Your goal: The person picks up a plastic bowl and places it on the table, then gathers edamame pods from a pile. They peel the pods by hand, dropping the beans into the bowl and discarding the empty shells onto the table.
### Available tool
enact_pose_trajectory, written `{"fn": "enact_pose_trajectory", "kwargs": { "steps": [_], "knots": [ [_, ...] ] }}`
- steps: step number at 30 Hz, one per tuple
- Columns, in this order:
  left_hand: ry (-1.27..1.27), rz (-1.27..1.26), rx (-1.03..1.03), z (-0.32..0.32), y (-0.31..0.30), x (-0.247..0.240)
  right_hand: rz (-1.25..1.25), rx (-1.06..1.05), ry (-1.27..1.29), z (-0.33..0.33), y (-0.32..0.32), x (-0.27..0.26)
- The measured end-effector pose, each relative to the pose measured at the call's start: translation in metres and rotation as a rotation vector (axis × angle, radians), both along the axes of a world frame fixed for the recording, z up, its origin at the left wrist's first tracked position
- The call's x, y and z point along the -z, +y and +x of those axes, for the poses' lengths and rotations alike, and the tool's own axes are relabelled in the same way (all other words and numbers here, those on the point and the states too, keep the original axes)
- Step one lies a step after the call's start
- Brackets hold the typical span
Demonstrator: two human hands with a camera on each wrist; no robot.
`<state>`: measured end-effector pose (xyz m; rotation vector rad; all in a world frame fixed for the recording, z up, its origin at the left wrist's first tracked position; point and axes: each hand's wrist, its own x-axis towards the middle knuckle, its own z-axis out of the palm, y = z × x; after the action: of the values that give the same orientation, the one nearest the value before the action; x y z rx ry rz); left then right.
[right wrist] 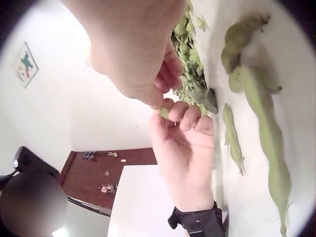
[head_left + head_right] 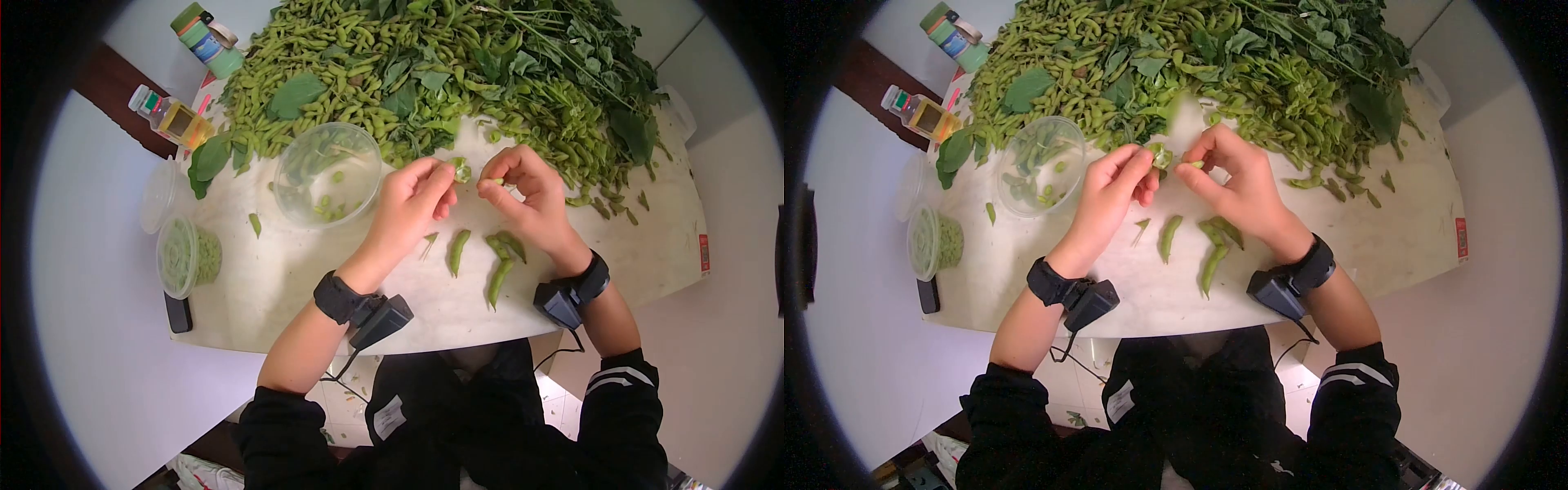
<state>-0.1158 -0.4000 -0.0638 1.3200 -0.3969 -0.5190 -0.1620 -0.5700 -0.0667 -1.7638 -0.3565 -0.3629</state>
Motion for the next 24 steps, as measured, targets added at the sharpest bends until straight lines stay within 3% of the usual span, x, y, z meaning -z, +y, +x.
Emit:
{"fn": "enact_pose_trajectory", "kwargs": {
  "steps": [7,10,16,24],
  "knots": [
    [-0.051,-0.097,0.073,-0.001,0.000,-0.001,0.275,-0.207,0.310,-0.002,0.008,-0.013],
    [-0.005,-0.116,0.104,-0.003,0.000,-0.004,0.241,-0.231,0.466,-0.005,0.003,-0.015],
    [-0.042,-0.104,0.216,-0.006,-0.002,-0.003,0.117,-0.204,0.466,-0.005,0.004,-0.013],
    [-0.120,0.014,0.123,-0.005,-0.002,-0.001,0.172,-0.208,0.451,-0.007,0.005,-0.018]
  ]
}}
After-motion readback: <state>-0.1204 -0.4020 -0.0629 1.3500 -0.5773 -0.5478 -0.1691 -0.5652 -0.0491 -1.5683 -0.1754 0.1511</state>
